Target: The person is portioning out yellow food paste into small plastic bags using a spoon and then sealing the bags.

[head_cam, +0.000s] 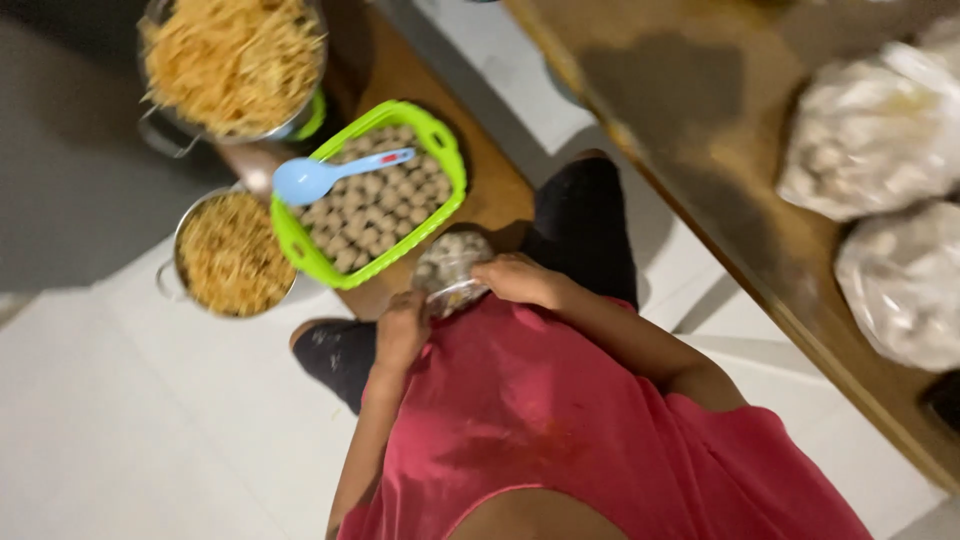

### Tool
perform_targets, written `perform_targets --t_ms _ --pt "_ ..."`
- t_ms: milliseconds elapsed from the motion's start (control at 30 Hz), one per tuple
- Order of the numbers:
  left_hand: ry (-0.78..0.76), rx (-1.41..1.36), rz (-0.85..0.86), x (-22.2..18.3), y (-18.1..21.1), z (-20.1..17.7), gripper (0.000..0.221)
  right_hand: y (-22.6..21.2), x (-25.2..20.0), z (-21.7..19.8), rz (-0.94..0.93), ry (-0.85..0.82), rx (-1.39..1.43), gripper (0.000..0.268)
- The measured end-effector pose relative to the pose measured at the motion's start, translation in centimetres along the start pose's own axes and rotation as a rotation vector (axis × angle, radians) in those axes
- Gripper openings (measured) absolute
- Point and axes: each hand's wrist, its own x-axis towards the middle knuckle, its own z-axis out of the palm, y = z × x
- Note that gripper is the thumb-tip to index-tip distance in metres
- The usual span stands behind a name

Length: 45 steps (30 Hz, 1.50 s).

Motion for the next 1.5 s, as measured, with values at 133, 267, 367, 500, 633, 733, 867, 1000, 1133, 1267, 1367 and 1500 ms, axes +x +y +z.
perform_targets --t_ms 133,267,367,500,633,733,867,1000,1133,1267,1367,1500 --pt "0.028 -0.121 0.006 -0.1 -1.9 0.0 0.011 2.0 0.6 -0.2 0.098 -0.042 0.261 0.028" --pt "0.021 -0.373 -0.149 0.5 -1.3 -2.7 0.013 4.2 1.5 1.6 0.023 -0.118 0.520 0.024" --pt "-0.016 -0.672 -0.254 1.3 -0.6 -4.6 0.010 5.3 2.6 4.5 -0.076 -0.099 0.941 0.018" --pt "-0.017 -0.868 -0.349 2.2 1.9 -2.3 0.010 3.1 3.7 6.8 -0.069 -0.051 1.159 0.015" --pt "-0.006 -1.058 -0.475 2.0 0.3 3.1 0.021 3.0 4.3 8.9 0.006 0.099 1.339 0.025" --pt "0.042 -1.182 -0.456 1.9 1.7 2.5 0.040 3.8 4.3 9.6 0.069 0.116 1.395 0.031" --pt "0.185 -1.084 -0.403 2.4 0.5 5.1 0.016 4.8 5.0 10.3 0.136 0.137 1.450 0.029" --pt "0.197 -1.350 -0.484 2.7 1.1 5.7 0.033 4.1 5.2 9.4 0.126 0.121 1.455 0.026" --pt "0.069 -1.340 -0.481 2.8 1.6 4.6 0.018 3.9 5.2 8.9 0.129 0.206 1.352 0.024" --pt "-0.031 -1.459 -0.544 3.1 1.2 5.2 0.057 1.9 4.8 7.8 0.121 0.233 1.179 0.031" --pt "-0.040 -1.342 -0.528 3.8 1.1 5.0 0.031 1.9 4.7 7.7 0.072 0.234 1.058 0.034" --pt "-0.013 -1.405 -0.583 3.7 0.6 6.6 0.025 2.8 5.0 7.5 -0.019 0.274 1.045 0.035"
